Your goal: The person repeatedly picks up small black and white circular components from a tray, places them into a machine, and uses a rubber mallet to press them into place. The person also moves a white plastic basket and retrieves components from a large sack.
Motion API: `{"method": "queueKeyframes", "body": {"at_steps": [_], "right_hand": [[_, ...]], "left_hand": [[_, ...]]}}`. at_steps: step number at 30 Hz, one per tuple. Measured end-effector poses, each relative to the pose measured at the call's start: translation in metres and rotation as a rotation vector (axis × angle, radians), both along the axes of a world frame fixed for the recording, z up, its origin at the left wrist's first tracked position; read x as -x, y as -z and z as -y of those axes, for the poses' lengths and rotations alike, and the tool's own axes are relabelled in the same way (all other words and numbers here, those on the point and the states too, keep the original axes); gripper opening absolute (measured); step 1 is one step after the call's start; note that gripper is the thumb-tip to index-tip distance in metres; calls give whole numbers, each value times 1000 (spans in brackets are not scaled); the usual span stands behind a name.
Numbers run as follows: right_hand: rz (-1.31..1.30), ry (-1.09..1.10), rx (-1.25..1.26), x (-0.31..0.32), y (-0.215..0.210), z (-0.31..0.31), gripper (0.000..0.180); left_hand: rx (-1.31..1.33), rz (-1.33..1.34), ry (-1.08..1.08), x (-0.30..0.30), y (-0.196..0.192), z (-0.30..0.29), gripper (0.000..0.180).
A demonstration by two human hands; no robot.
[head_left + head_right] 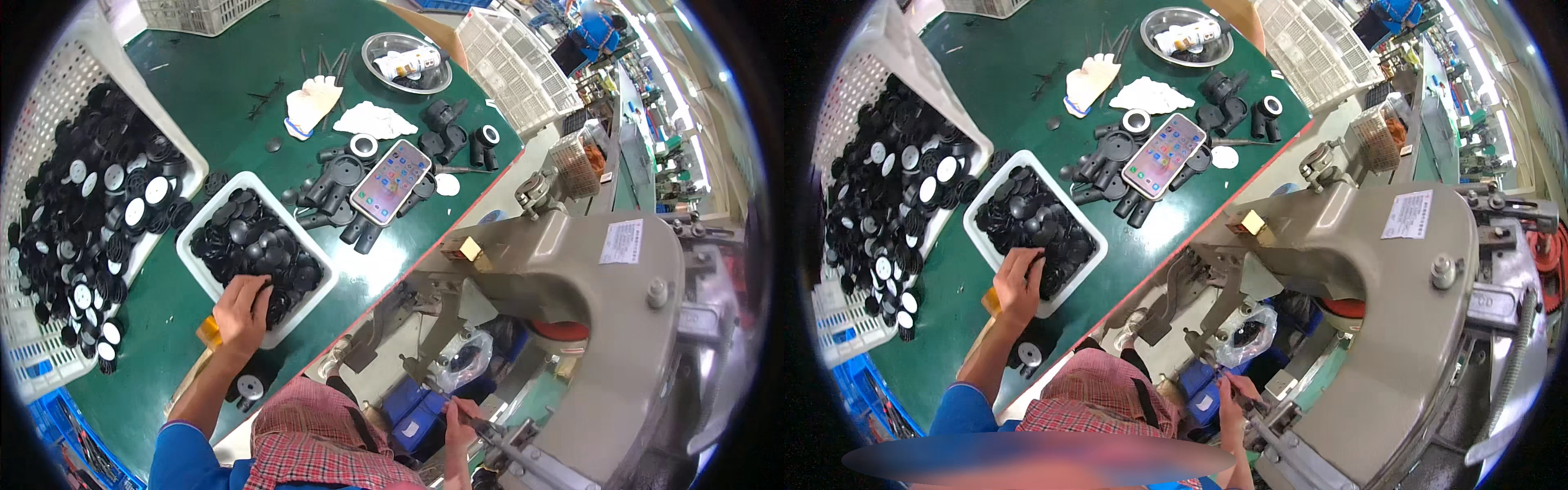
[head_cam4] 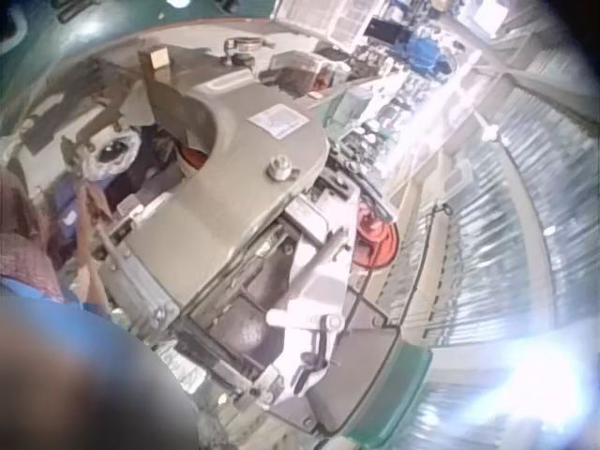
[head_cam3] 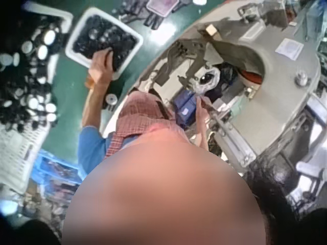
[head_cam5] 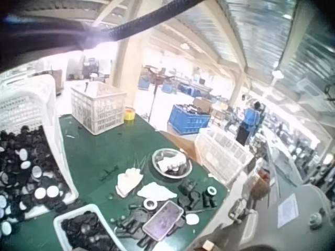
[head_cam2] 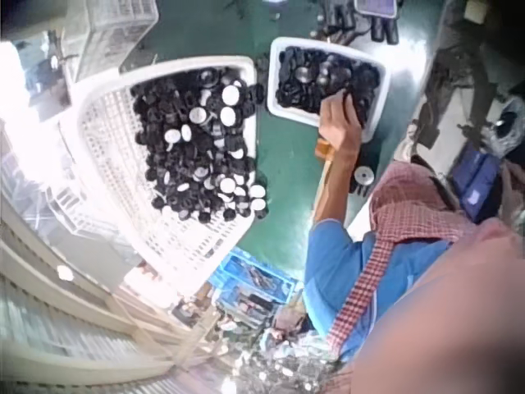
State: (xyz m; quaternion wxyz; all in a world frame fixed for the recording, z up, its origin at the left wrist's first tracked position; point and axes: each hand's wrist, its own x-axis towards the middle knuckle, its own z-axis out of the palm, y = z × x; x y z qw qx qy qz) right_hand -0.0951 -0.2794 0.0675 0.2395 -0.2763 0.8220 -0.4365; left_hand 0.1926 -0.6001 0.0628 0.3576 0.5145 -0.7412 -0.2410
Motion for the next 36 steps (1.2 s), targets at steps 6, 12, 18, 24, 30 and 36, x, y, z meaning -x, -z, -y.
{"method": "queueKeyframes", "body": {"at_steps": [6,12,18,24,30,36], "right_hand": [[-185,-72,74,-7,-3,2,13],[-235,-81,52,-9,8,-6,12],[-507,-196,41,1,22,0,15],[-313,-289,-180,-38,24,-9,31],[-160,-1016,234,-136,27,96,52],[-112,-1253,410,-207,41,175,69]], "left_hand": [[6,81,7,-1,-2,1,14],[49,37,4,0,0,1,12],[37,-191,17,-9,-5,-7,10],[-499,-511,-166,-98,-15,-85,15],[-698,-415,-178,-121,-7,-159,21],[-770,-379,-248,-105,2,-164,22]]}}
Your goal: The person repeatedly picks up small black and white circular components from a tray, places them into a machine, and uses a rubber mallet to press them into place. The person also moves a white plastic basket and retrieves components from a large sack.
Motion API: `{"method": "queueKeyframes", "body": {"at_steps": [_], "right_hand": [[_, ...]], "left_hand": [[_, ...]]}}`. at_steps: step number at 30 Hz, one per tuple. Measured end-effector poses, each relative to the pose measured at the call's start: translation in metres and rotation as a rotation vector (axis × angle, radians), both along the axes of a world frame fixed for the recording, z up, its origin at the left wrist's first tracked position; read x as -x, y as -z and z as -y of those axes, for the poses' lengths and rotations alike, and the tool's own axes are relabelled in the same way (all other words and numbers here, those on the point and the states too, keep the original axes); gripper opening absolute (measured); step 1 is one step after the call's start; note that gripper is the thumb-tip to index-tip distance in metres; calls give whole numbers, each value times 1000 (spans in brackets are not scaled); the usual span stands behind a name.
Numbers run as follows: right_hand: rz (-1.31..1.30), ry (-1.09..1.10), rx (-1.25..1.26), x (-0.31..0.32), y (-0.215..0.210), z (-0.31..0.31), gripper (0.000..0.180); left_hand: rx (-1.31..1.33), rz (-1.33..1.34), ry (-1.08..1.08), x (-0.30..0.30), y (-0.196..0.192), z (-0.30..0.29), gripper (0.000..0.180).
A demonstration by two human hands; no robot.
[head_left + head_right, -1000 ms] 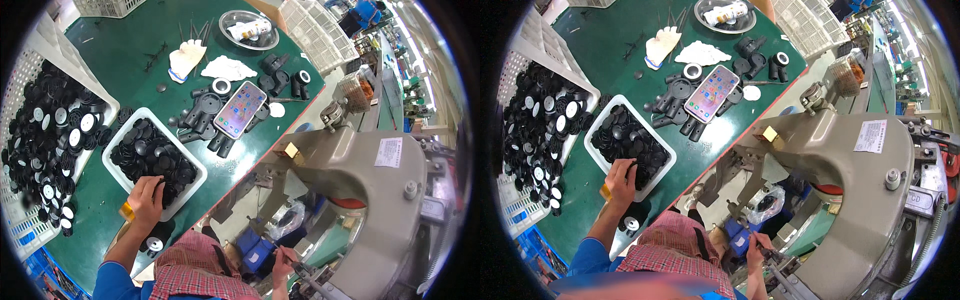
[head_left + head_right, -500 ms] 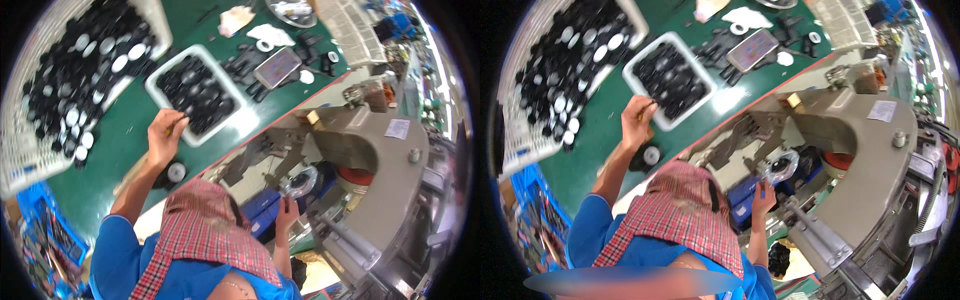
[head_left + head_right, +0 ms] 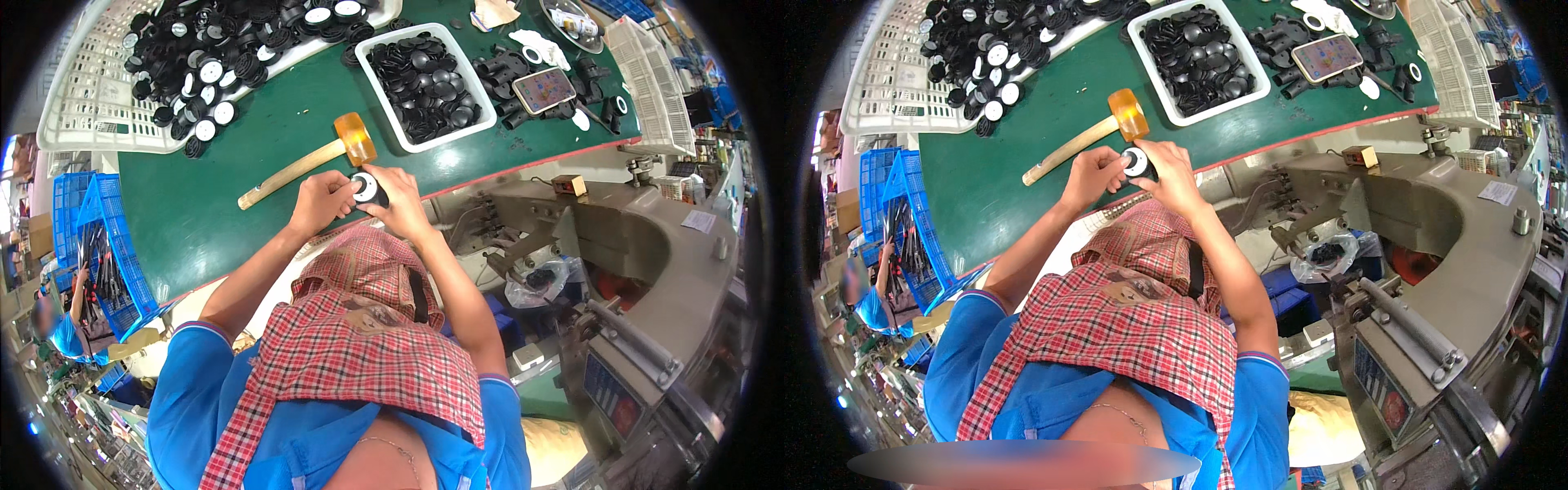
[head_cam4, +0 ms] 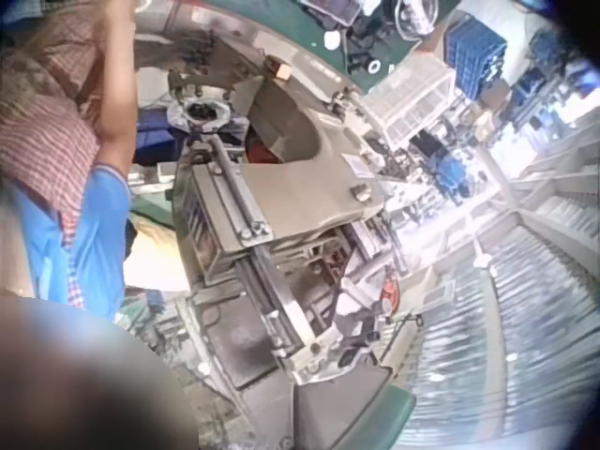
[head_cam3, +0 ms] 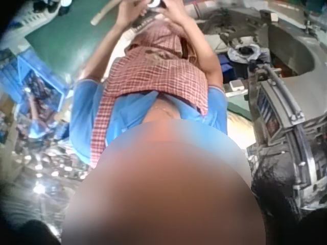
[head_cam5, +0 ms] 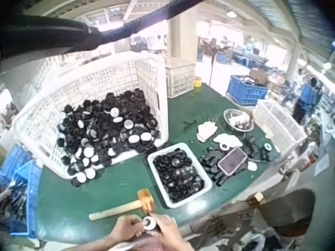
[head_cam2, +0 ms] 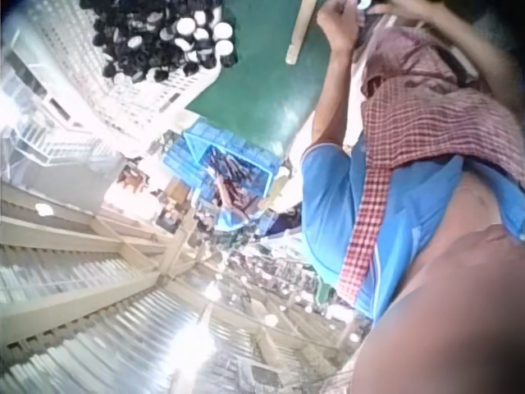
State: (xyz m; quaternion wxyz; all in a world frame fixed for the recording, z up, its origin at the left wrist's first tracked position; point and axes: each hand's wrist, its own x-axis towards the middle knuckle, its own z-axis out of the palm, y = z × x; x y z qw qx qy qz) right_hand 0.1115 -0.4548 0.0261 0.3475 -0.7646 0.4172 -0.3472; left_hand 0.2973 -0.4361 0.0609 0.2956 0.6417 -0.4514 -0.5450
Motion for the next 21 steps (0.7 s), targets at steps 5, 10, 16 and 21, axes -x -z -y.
{"method": "queueKeyframes", "body": {"at_steps": [5,10,16,21], "right_hand": [[-17,62,26,-8,10,-6,67],[-17,81,69,-8,16,-6,66],[-42,79,88,-8,19,-8,66],[0,78,111,-7,22,-7,66]], "left_hand": [[10,166,79,0,8,2,30],[13,309,193,-2,10,17,38],[260,615,352,-19,8,26,45],[614,861,335,-52,9,30,36]]}}
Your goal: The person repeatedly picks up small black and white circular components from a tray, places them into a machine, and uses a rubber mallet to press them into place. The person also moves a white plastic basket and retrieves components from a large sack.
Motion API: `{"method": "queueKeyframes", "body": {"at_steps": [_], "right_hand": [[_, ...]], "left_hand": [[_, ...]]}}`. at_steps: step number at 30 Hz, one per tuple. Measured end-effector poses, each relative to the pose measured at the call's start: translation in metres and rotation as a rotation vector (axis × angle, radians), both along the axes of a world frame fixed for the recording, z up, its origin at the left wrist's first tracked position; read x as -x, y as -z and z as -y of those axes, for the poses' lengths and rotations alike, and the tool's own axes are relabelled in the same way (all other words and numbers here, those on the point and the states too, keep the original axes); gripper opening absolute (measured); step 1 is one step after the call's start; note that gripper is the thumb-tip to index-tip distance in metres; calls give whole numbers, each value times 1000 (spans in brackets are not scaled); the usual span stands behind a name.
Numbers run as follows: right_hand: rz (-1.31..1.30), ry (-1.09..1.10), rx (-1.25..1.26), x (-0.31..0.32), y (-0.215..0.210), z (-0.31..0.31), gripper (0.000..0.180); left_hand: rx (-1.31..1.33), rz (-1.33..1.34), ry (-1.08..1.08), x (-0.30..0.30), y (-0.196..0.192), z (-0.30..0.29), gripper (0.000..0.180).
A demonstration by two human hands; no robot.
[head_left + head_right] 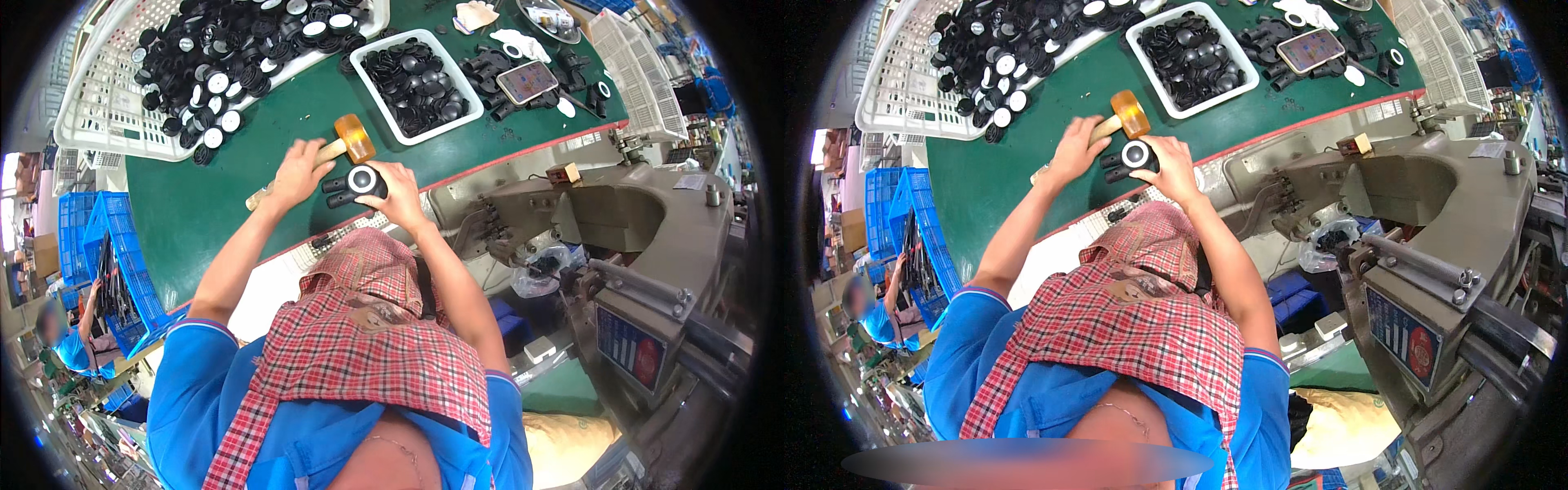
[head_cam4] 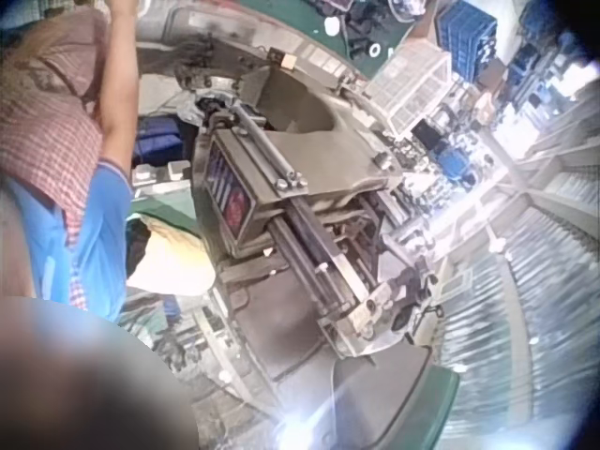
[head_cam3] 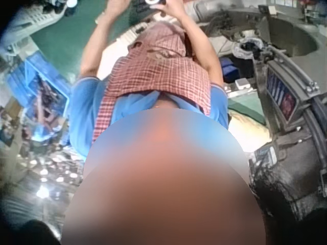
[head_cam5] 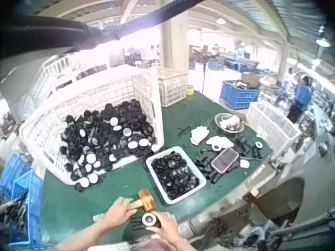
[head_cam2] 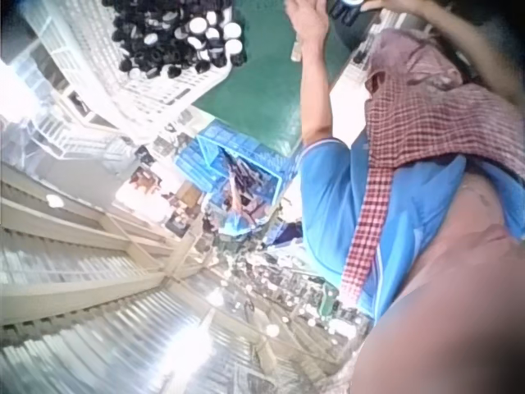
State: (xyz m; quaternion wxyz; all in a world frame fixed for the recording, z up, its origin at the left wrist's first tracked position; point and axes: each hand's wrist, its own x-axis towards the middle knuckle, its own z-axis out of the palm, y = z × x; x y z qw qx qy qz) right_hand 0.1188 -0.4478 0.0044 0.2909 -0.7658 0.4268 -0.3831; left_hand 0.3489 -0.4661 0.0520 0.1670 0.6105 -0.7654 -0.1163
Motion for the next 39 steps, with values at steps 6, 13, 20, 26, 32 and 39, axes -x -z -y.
{"method": "queueKeyframes", "body": {"at_steps": [6,13,20,26,32,39], "right_hand": [[-44,17,-64,0,-2,4,65],[-60,24,-91,-3,-2,-1,65],[-90,38,-58,-2,-2,2,64],[-31,131,-53,-7,-6,-10,63],[393,285,-480,27,4,-93,56],[167,418,-1040,17,60,-136,69]], "left_hand": [[-236,-268,-78,-1,-65,-36,28],[-313,-58,-27,19,-70,-70,27],[-301,5,96,16,-58,-84,35],[-142,-122,-128,-5,-15,-28,34],[159,-9,2,-5,14,24,37],[320,-14,139,11,10,22,34]]}}
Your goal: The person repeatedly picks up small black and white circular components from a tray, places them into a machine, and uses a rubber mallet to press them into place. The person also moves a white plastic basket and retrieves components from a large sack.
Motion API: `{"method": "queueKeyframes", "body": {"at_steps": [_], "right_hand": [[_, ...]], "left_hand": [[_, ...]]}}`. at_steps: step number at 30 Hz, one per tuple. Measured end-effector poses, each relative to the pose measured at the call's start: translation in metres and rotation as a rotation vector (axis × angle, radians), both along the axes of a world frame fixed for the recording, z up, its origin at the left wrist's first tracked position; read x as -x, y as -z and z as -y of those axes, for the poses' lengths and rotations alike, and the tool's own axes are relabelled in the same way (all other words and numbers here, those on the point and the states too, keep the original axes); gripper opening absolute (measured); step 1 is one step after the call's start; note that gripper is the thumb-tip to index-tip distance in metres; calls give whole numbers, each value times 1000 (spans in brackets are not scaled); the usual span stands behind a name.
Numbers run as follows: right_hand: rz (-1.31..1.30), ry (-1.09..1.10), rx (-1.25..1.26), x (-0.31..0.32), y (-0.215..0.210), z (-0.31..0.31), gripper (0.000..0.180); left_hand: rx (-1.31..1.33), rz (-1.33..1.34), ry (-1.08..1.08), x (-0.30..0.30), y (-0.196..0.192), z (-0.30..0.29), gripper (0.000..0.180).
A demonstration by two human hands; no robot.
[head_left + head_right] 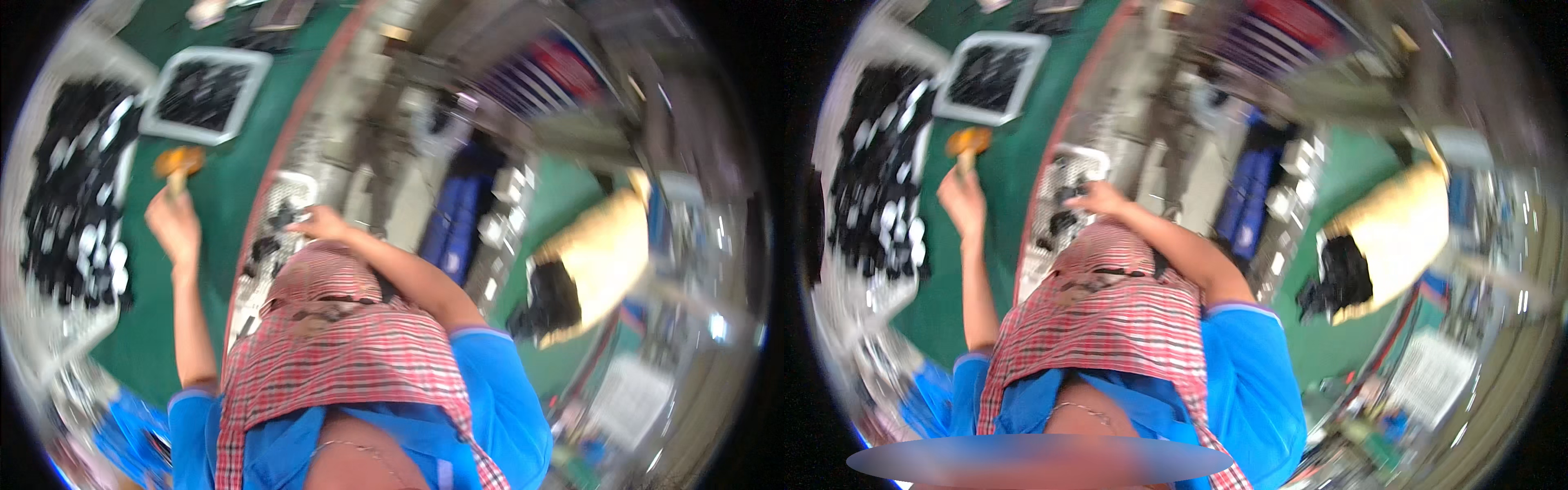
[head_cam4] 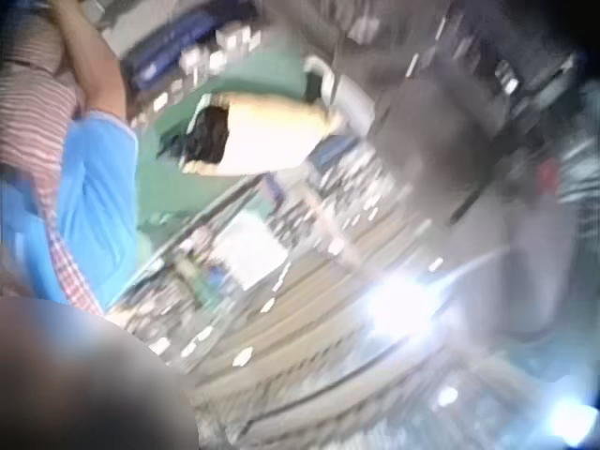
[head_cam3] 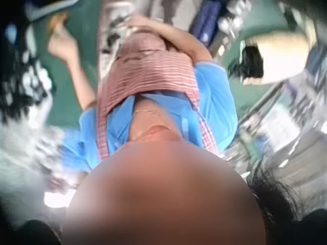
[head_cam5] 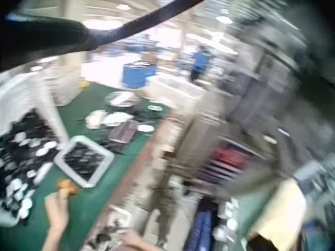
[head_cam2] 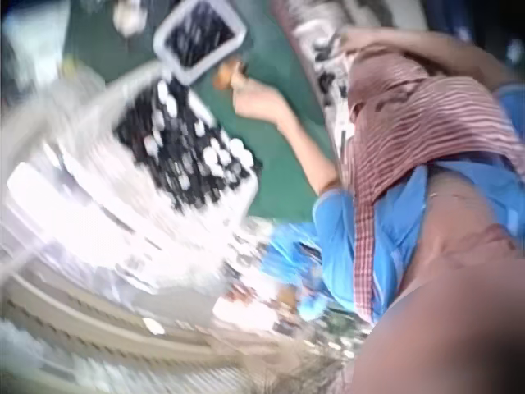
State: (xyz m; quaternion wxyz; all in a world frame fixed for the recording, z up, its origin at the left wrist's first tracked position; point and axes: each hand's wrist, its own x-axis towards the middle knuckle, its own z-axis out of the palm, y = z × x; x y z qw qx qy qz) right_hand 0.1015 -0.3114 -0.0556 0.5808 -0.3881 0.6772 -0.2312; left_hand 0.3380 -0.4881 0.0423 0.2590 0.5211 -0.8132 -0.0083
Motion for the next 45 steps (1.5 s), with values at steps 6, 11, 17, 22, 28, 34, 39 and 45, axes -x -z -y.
{"method": "queueKeyframes", "body": {"at_steps": [6,11,17,22,28,34,39,45], "right_hand": [[-143,87,375,53,-5,-109,53],[-791,775,181,148,-22,-356,33],[-1331,658,-205,178,-62,-602,59],[-1276,389,-288,206,-62,-611,66],[-1221,466,342,207,-134,-490,62],[-785,-45,726,141,-175,-275,79],[89,332,928,114,-177,-167,78],[1037,620,443,37,-155,-60,58]], "left_hand": [[-81,-178,110,42,-6,-65,34],[-233,-244,456,116,7,-152,29],[-466,-267,792,199,5,-254,29],[-427,-207,959,229,-3,-299,27],[-986,-249,813,236,-32,-337,29],[-1047,-273,841,227,-55,-321,39],[-1519,-1084,636,158,-75,-256,39],[-1550,-1025,585,108,-63,-214,32]]}}
